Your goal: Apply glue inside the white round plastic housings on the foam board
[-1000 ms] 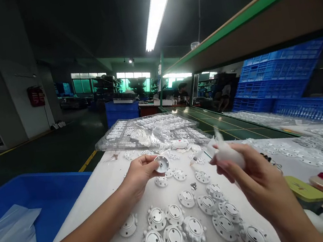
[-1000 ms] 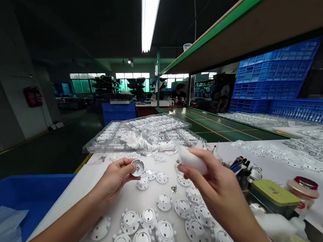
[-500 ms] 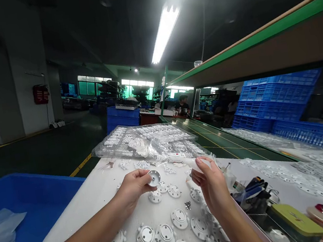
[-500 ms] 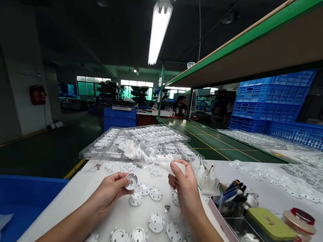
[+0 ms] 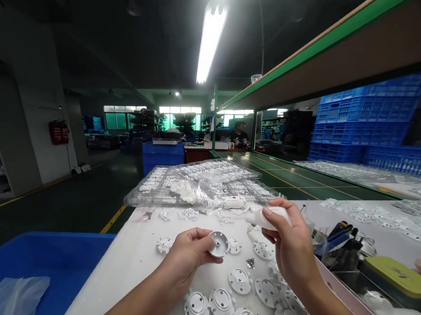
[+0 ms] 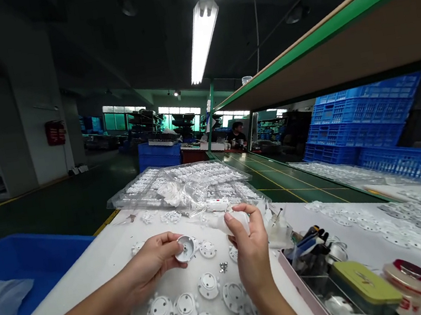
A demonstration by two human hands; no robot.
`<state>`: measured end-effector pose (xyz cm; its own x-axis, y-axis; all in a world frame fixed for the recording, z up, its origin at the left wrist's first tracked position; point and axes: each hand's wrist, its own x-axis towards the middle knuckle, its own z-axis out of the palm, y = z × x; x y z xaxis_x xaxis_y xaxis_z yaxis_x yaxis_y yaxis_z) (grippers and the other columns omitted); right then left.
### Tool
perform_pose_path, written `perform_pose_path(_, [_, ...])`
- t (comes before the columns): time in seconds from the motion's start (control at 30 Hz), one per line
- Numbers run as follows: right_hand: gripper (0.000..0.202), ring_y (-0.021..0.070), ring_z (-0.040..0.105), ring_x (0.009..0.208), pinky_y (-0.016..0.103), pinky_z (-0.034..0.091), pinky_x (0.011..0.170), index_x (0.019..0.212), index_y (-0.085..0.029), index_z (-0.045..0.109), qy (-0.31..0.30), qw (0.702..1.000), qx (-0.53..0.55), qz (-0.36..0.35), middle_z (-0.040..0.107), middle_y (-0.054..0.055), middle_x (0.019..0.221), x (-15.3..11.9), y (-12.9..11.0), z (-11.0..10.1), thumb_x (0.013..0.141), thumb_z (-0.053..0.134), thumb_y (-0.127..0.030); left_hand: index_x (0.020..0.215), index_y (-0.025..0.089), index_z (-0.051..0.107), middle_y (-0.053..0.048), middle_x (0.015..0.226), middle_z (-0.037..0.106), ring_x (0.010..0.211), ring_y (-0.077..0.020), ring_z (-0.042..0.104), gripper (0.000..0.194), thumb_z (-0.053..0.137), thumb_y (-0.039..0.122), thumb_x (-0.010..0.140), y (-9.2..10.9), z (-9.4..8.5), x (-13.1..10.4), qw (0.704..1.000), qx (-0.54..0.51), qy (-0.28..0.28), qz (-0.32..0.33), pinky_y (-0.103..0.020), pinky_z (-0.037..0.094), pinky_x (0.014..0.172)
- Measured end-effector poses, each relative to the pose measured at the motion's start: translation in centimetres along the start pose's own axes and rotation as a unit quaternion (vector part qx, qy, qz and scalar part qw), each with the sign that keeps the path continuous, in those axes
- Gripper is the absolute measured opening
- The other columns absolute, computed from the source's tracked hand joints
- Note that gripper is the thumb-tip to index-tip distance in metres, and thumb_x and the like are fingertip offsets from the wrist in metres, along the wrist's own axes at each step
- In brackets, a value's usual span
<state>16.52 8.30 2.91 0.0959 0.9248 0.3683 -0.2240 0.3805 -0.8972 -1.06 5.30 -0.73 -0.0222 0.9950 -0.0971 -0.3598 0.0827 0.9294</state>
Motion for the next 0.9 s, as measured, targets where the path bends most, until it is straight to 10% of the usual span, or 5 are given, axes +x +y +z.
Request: perform_pose_path(0.9, [0.043,0.0123,0.044,0.058,0.023,0.034,0.056,0.102,-0.025,0.041,-0.069,0.996,-0.014,0.051,0.049,-0.003,0.069,-1.0,0.3,0.0,0.076,0.062,-0.052,0.079,0.015,0.063,-0.006,0.083,0.061,0.075,-0.0164,0.056,0.017,0.070,0.028,0.072,-0.6,0.5,-0.6,0.998,0.050,-0.020,-0.027,-0.032,0.053,0.072])
